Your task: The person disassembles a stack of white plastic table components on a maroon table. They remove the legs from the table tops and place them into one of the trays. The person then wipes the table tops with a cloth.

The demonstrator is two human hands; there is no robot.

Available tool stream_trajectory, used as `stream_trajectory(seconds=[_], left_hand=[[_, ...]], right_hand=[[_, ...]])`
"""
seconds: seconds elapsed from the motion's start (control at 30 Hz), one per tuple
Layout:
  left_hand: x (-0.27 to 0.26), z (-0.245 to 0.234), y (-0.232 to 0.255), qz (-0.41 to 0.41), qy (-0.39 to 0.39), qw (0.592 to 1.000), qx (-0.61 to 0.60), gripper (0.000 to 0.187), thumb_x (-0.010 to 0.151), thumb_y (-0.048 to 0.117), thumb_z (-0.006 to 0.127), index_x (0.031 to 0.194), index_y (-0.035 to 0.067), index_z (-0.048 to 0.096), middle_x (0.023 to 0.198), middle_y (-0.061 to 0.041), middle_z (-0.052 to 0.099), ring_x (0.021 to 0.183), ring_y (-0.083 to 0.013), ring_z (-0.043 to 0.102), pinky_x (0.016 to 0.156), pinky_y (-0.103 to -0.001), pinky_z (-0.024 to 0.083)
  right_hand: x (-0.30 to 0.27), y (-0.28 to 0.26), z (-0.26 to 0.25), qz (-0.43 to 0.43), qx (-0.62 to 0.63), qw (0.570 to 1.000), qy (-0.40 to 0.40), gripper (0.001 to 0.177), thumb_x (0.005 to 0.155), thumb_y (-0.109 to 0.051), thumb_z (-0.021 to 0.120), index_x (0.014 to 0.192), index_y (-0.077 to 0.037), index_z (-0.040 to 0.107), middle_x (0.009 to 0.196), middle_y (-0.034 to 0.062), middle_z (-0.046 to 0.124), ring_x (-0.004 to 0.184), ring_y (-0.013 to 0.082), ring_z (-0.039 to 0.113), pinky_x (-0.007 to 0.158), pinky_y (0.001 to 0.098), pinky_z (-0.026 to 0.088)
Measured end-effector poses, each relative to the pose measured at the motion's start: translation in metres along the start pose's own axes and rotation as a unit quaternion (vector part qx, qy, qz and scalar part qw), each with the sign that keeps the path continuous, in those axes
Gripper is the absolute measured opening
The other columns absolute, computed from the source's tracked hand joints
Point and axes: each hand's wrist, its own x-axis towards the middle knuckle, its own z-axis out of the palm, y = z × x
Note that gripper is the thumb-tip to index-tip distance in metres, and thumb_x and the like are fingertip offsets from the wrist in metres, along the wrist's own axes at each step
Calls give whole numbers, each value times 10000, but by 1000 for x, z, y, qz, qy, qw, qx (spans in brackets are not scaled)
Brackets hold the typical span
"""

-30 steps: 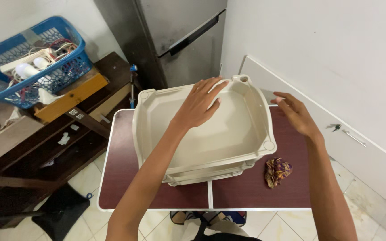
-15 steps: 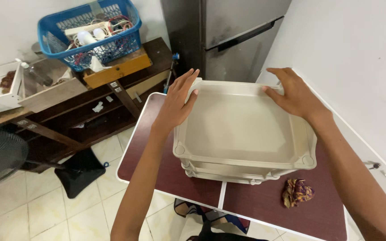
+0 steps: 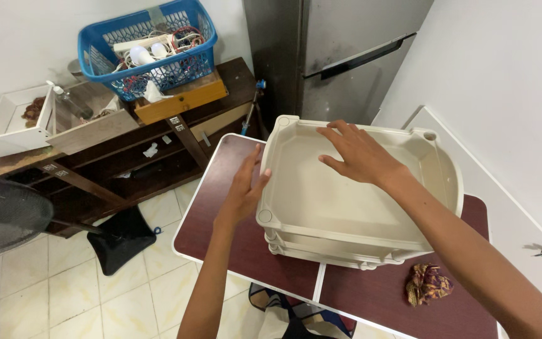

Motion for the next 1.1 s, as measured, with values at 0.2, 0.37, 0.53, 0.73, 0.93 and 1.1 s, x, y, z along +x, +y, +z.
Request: stream_trajectory(seconds=[0.2, 0.37, 0.53, 0.73, 0.93, 1.1], left_hand=[[6, 9, 1, 17, -32, 999, -27, 713, 833, -53, 602, 1516, 19, 409, 1352, -235, 626, 1277, -372, 597, 1091, -466, 459], [12, 8, 5, -41, -76, 993, -85, 728, 841, -26, 554, 1543, 64, 381, 1360, -175, 614, 1257, -293, 600, 1036, -418, 507], [19, 14, -1, -66, -80, 979, -178, 632, 926, 89, 552, 1541, 55, 412, 1403, -163, 610, 1289, -289, 593, 1056, -400, 499], [-17, 36, -35, -66, 43, 949, -306, 711, 1028, 526, 383, 1518, 13, 420, 1491, -173, 520, 1379, -289, 518, 1143, -412, 427], [-86, 74, -57, -45, 122, 955, -266, 639, 1076, 562, 334, 1341, 6, 503, 1206, -188, 540, 1110, -302, 538, 875, -417, 469], [-101, 95, -76, 83, 91, 986, -113, 547, 1111, 427, 399, 1401, -37, 392, 1344, -190, 449, 1231, -293, 478, 1008, -432, 430]], right_hand=[[-3, 5, 17, -2, -10, 1000, -4, 625, 945, -381, 643, 1465, -96, 444, 1446, 191, 474, 1235, 401, 542, 1035, 500, 453], [-5, -1, 20, 0, -12, 1000, 8, 654, 938, -378, 642, 1487, -96, 425, 1463, 206, 457, 1260, 409, 529, 1041, 515, 442], [5, -30, 16, -69, 2, 994, 84, 699, 982, -449, 603, 1523, -62, 389, 1495, 252, 430, 1358, 442, 443, 1103, 533, 372], [21, -69, 20, -178, -21, 982, 58, 815, 937, -648, 556, 1514, -92, 407, 1515, 237, 426, 1425, 423, 362, 1188, 599, 234], [24, -102, 57, -307, -50, 950, 30, 749, 864, -665, 562, 1344, -89, 564, 1468, 200, 485, 1455, 414, 350, 1208, 625, 120], [43, -98, 89, -277, -102, 949, -113, 530, 974, -586, 507, 1027, -95, 703, 1147, 132, 659, 1249, 278, 565, 1268, 613, 87]])
